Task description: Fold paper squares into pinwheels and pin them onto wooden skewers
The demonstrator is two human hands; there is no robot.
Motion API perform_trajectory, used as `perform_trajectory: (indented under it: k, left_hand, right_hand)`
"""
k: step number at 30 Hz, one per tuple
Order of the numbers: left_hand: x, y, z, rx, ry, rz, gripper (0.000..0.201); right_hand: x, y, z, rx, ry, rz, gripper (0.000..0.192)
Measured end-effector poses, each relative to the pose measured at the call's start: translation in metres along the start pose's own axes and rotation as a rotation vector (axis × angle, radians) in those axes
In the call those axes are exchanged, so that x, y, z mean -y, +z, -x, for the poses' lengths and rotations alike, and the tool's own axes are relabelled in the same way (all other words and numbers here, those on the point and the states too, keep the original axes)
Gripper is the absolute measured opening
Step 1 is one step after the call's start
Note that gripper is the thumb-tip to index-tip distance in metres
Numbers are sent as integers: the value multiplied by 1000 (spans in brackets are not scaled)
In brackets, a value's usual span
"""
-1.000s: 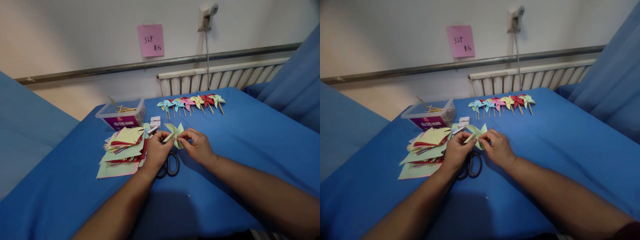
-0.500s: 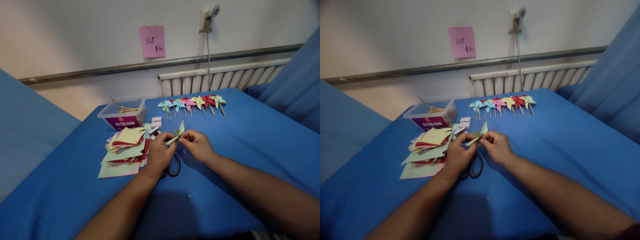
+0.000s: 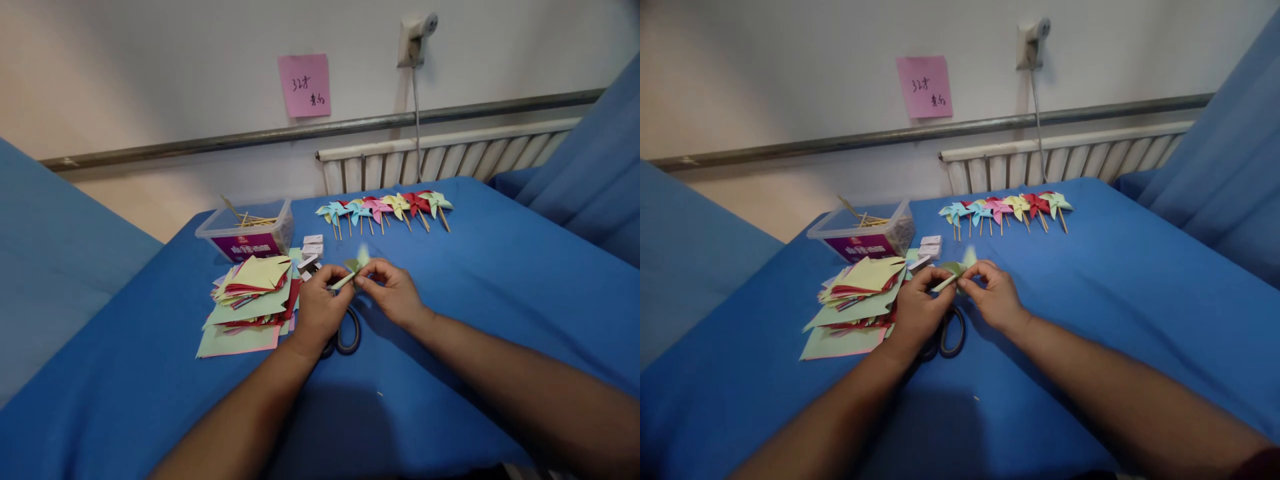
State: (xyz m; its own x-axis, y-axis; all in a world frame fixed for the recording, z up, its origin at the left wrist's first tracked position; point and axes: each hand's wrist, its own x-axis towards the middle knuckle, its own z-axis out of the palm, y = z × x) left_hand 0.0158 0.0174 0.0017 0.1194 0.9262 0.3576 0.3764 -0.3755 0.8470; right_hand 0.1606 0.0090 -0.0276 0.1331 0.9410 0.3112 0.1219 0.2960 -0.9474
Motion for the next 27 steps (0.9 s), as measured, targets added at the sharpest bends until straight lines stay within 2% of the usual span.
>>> perform_trajectory:
  k: [3,7,12,16,22,25,27]
  left_hand:
    - [1,2,-1,-7,-74,73,7]
    - [2,4,-1,-4,-119,147,9]
    - [1,4,-1,-10,-141,175,10]
    - [2,3,-1,1,-125,167,9]
    - [2,3,1,0,-111,138,8]
    - [2,3,2,0,-113,141,8]
    - [2,3,2,-3,-105,142,8]
  right_hand:
    - [-2,2,1,45,63,-84,13]
    - [-1,4,2,7,92,-151,19]
    - [0,6,2,15,105,-278,58]
    - [0,5,2,50,159,-315,52]
    - [0,8,1,12,210,-439,93]
    - [-2,10,0,-34,265,-474,95]
    - [-2,10,-2,-51,290,-494,86]
